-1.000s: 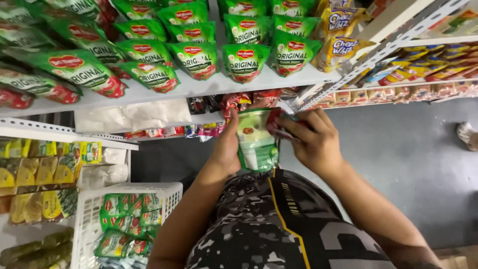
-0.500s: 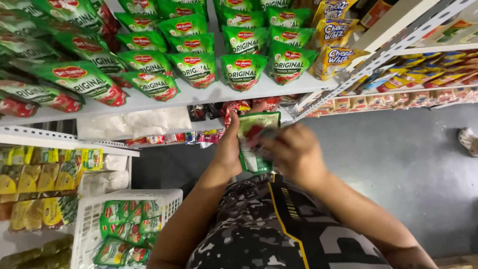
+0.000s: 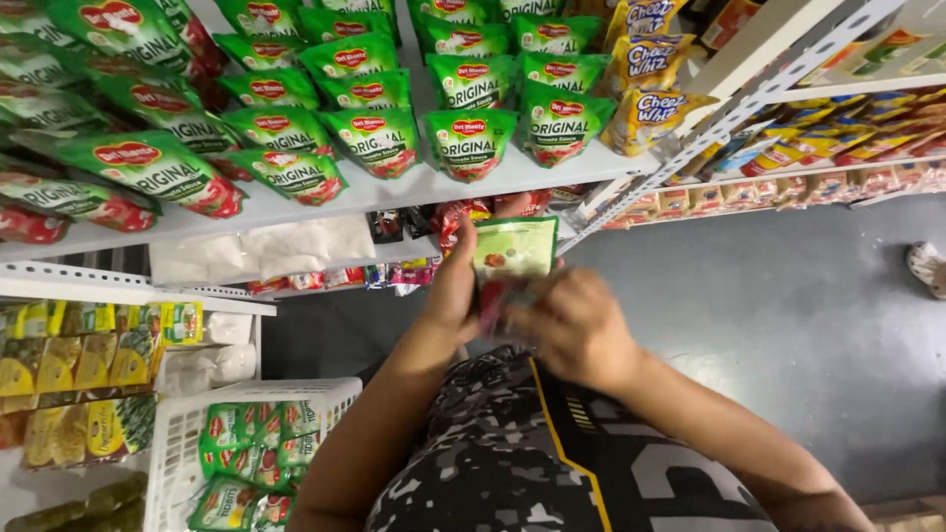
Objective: Wiping individual food pouches with a cloth and organizing them on a grocery store shelf.
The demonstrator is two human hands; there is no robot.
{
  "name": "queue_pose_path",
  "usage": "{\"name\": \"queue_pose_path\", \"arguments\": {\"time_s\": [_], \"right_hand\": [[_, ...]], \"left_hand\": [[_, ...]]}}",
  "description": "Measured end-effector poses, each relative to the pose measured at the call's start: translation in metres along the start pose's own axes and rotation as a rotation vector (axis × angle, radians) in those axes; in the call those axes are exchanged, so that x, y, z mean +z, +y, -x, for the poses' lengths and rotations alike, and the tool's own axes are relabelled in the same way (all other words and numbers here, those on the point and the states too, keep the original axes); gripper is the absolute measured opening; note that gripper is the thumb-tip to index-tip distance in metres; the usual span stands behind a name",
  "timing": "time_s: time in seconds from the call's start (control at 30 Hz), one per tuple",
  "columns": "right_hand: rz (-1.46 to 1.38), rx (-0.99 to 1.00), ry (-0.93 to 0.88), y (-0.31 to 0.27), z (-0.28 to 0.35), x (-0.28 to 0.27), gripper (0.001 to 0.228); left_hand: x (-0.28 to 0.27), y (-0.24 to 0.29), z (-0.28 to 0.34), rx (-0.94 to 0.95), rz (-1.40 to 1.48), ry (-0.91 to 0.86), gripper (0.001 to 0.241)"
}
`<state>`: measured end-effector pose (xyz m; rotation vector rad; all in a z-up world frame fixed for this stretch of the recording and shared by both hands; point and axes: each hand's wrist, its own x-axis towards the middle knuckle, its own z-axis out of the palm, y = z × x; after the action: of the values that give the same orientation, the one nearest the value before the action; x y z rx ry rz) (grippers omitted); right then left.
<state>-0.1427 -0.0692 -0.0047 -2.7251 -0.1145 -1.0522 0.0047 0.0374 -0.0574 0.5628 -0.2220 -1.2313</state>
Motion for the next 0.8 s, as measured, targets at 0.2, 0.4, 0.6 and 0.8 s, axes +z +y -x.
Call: {"name": "queue_pose_path", "arguments": {"time_s": [0.2,0.4,0.6,0.8], "right_hand": [[-0.073,-0.068,0.013,0.021,-0.003,-0.023,0.031],[0.066,0.122,0.101,-0.005,-0.005,0.000,0.023],[-0.195,-0.090,0.030,0.014,-0.011,-0.024,0.016],[0.133,0.053,0.132,-0.007,-0.018,-0.003,0.012]], "left_hand": [[0.026,0.013,0.002,0.038,-0.088,-0.083,0.083],[0.040,0.021,0.006,0.011,0.034,-0.049,0.069],[0.026,0.009,0.009,0.065,-0.028,-0.067,0.081],[0.011,0.003,0.005,0.040,-0.002,-0.069,0.083]]}}
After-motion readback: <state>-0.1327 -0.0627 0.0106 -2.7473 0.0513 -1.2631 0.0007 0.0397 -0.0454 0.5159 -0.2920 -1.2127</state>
